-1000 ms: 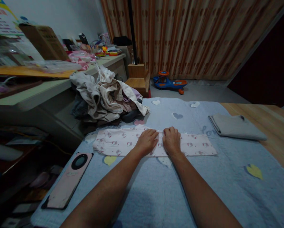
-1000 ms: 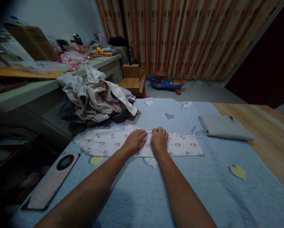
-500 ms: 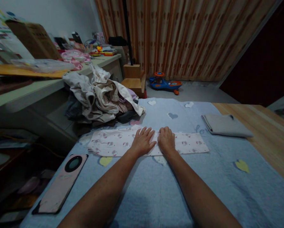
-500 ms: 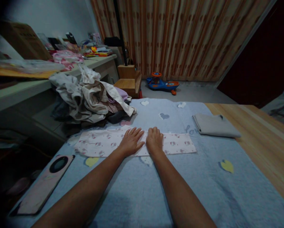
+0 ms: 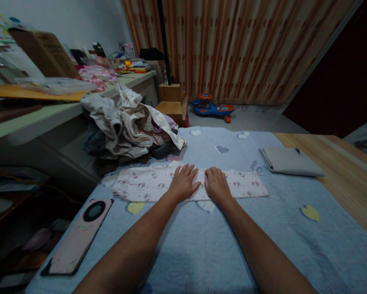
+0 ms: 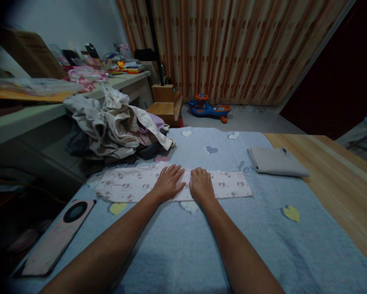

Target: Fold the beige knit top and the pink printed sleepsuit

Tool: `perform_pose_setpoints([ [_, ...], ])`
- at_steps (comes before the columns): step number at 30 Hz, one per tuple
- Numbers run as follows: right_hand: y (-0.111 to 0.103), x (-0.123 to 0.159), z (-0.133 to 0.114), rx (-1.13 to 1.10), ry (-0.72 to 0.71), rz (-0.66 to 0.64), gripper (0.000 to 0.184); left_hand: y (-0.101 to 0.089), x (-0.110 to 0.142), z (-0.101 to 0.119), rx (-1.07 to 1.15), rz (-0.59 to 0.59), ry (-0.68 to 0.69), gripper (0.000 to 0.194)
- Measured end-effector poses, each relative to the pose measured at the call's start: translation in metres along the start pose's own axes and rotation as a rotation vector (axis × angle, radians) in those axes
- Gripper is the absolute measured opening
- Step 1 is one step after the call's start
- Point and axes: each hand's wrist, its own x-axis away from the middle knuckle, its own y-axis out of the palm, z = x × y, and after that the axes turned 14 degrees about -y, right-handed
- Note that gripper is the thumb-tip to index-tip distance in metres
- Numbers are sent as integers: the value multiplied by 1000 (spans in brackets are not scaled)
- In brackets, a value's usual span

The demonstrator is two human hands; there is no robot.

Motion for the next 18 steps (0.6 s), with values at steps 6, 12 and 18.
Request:
perform_pose_setpoints([
  [6,-1,2,-1,-31,-19,17,23,2,-1,5,-6,-3,73,49],
  [12,3,6,0,-73,-48,-15,36,10,-4,12,21,-70,129,58],
  [18,7,8,1,-112,-12,-141,53,9,2,9,-5,-69,81,54],
])
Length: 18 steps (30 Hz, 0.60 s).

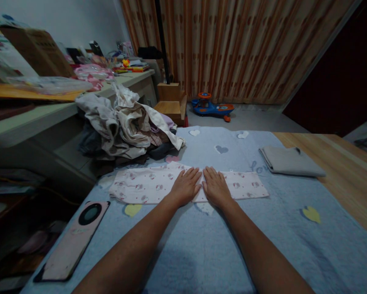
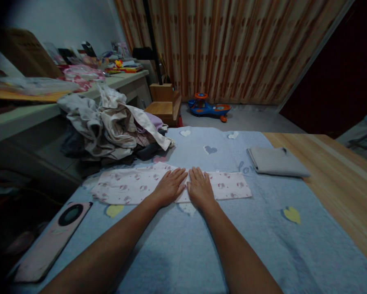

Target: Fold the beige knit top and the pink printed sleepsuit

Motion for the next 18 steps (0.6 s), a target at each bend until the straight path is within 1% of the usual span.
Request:
perform_pose_setpoints([
  [3,-1,1,0,-8,11,-34,57,0,3,-1,-23,5,-66,58],
  [7,-2,1,1,-10,13,-41,58,1,5,0,-44,10,-160,61],
  [12,-1,2,2,-22,-10,9,54,-2,4,0,-27,28,-155,59],
  [15,-3,1,0,-44,-94,56,49,-10,-2,-7,1,104,-172,48],
  [16,-4,1,0,-54,-124,65,48,-13,-5,-11,11,151,-205,43],
  [18,-5,0,-2,-73,-157,68,46,-19,-11,-22,24,266,-319,38],
])
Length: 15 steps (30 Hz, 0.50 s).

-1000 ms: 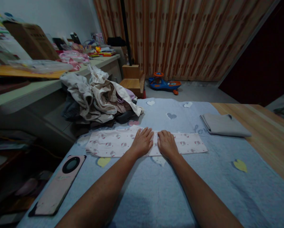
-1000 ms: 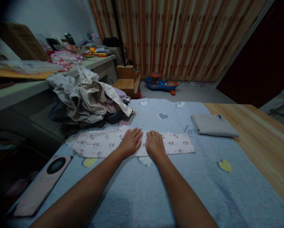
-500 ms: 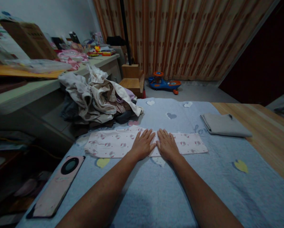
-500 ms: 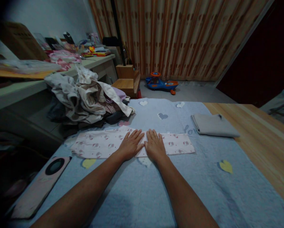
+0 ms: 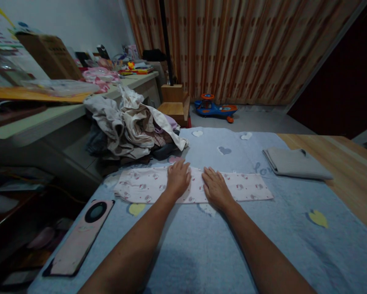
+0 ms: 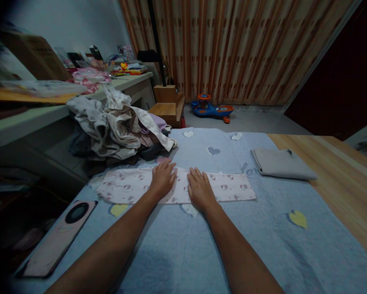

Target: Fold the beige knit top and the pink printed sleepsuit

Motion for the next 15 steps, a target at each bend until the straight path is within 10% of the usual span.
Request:
perform_pose_setpoints([
  [4,0,-1,-2,-13,7,-25,45,-2,-18,-23,-33,147,-251,40],
  [15,1,-2,-1,15,12,-47,48,1,-34,-42,47,-37,-428,14],
])
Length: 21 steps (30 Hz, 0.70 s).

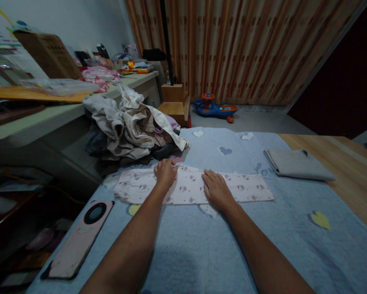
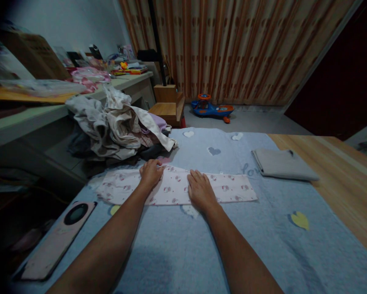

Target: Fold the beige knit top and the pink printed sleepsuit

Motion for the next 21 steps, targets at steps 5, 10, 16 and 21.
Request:
perform_pose_setpoints([
  [5,0,0,0,6,-4,2,47,-5,-1,-1,117,-70,0,16],
  [10,-1,1,0,-2,1,3,47,-4,-2,-5,179,-88,29,27],
  [16,-2,1,0,-9,0,2,48,-5,-4,-5,127,-59,71,17],
  [21,-3,1,-2,8,0,1,48,-5,-4,-5,108,-14,48,12],
])
